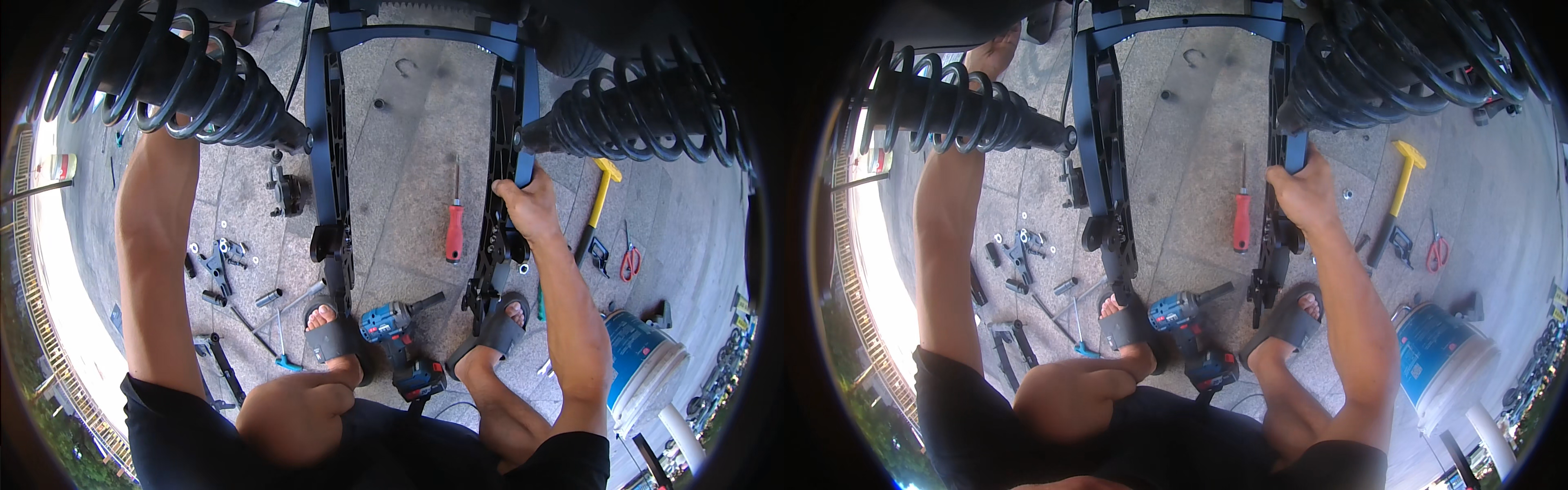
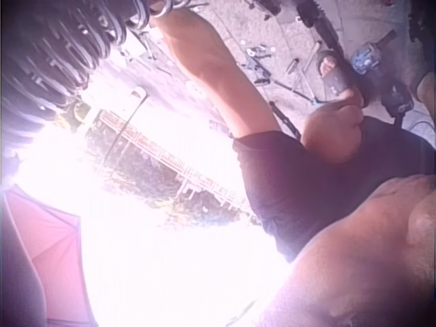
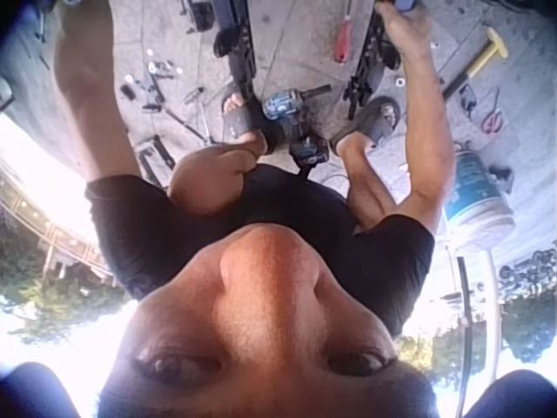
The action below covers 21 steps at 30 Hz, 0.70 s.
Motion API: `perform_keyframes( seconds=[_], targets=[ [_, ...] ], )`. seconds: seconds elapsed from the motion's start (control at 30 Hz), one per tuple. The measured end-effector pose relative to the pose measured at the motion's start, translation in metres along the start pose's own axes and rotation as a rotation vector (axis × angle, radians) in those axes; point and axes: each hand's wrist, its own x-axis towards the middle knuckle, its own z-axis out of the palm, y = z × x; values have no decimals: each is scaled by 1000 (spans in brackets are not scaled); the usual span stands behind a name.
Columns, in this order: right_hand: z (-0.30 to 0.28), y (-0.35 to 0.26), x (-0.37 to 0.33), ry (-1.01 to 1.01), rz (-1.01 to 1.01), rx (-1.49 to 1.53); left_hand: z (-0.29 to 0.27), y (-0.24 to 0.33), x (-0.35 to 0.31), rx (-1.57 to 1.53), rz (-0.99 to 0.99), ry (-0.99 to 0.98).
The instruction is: The person assembles a scooter frame by inserting a metal rod into the frame and securing it with a screwdriver. They then attach a black plastic cover to the frame and tighten it with a screwdriver.
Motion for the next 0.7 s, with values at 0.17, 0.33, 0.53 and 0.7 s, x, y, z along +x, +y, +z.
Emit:
perform_keyframes(
  seconds=[0.17,0.33,0.53,0.7],
  targets=[
    [3,3,-1,19,-55,-6,9,-1,-3,28,29,70],
    [3,2,1,15,-34,37,21,-5,-15,54,50,89],
    [-3,0,7,44,-1,-23,38,-18,-27,52,51,121],
    [-3,1,5,42,-25,-10,53,-25,-42,25,56,137]
  ],
)
